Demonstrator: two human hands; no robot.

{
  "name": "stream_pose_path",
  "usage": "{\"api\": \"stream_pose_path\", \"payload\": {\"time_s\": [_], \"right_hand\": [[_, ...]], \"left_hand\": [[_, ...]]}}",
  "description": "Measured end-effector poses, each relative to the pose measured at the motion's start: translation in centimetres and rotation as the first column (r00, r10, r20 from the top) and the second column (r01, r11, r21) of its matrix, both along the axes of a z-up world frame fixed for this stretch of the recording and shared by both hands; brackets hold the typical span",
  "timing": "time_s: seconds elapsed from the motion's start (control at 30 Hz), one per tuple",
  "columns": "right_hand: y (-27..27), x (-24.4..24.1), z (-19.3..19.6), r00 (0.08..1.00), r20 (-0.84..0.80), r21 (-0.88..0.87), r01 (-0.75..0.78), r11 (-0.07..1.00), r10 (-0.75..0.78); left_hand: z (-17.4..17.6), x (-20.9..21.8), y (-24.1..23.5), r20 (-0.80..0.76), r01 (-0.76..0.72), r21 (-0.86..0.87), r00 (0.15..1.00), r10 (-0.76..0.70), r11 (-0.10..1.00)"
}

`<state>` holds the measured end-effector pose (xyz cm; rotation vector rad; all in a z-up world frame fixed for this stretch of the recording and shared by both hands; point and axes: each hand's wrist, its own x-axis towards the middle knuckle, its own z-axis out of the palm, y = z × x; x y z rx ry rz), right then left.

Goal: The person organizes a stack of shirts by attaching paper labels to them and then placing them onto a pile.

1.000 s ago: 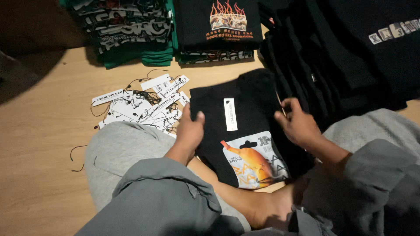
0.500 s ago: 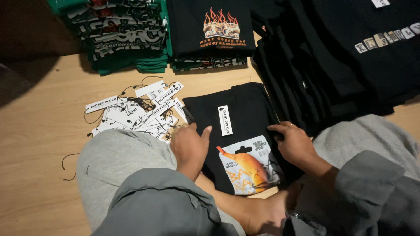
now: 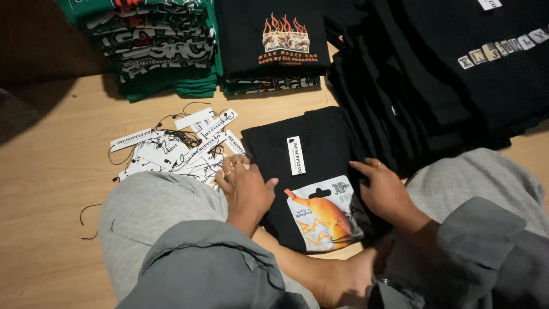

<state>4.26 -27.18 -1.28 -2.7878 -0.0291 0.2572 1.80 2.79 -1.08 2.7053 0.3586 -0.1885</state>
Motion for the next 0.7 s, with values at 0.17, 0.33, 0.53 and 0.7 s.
{"api": "stream_pose_path", "payload": {"time_s": [0.17,0.33,0.53,0.7], "right_hand": [[1.1,-0.3,1.6,1.0,0.012,0.031,-0.01,0.999,0.01],[1.9,0.1,5.3,0.996,0.086,0.118,0.008,0.993,-0.018],[-0.9,4.5,10.1,0.943,0.333,0.195,-0.093,0.976,0.024],[-5.7,8.6,16.0,0.836,0.549,0.184,-0.108,0.977,-0.011]], "left_hand": [[5.4,-1.2,-1.1,0.072,-0.068,-0.152,0.994,0.08,0.986],[4.1,-1.1,-1.3,0.285,-0.02,-0.304,0.952,0.111,0.952],[8.3,2.3,-3.3,0.404,-0.091,-0.368,0.881,0.247,0.926],[14.8,7.8,-7.1,0.608,0.066,-0.4,0.766,0.211,0.914]]}}
